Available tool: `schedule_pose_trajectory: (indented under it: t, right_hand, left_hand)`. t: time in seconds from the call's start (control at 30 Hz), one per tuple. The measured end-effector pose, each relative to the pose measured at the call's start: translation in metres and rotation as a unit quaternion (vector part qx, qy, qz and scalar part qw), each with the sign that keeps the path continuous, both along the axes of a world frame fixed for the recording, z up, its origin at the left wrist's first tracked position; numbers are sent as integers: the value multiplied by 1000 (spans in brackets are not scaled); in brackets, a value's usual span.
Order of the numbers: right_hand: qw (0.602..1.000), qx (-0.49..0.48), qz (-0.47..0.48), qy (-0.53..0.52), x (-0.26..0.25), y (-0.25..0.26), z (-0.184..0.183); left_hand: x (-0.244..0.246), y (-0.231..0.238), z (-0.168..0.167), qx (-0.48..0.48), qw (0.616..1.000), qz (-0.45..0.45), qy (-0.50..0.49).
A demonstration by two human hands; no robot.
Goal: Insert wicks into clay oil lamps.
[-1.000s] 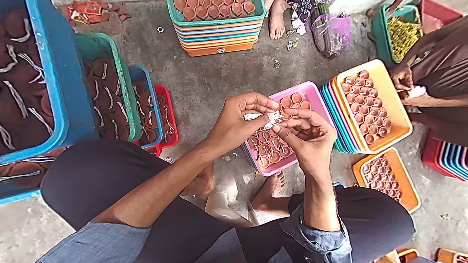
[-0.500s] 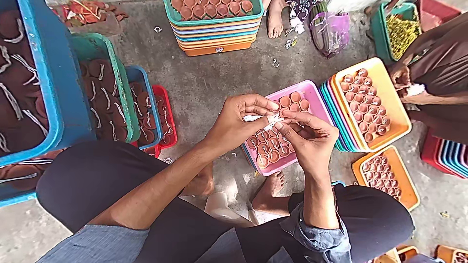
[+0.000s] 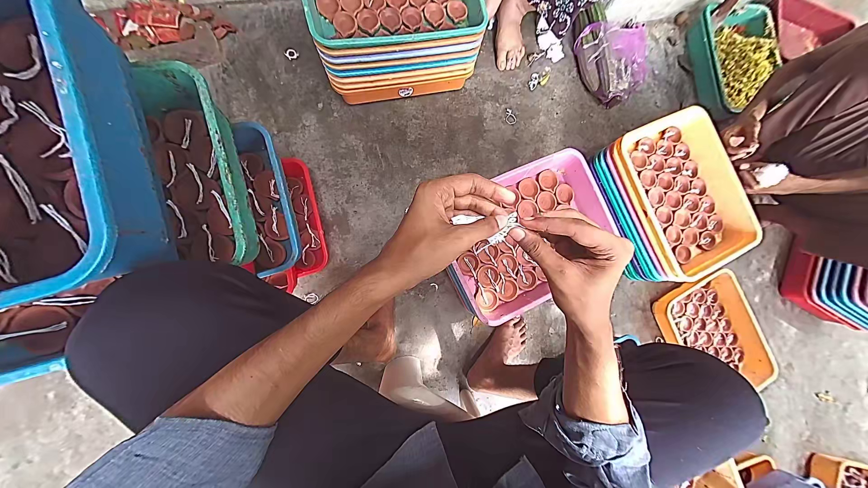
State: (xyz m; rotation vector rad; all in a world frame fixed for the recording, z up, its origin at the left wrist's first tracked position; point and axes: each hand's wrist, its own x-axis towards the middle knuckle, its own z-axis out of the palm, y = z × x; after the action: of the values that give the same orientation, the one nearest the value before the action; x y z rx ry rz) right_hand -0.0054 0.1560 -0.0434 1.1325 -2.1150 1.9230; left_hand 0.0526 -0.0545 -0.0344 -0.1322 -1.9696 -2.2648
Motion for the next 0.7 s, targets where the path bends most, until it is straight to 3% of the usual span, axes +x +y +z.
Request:
schedule_pose_trajectory:
  t: [0.47,0.7]
  right_hand:
    - [998,-33,20,-57,-1,5,4]
    - [996,-50,0,-78,-5,11,5]
  left_hand:
    - [1,-2,4,44,996,-7,-73]
    - [0,-6,0,-16,998,23,-62]
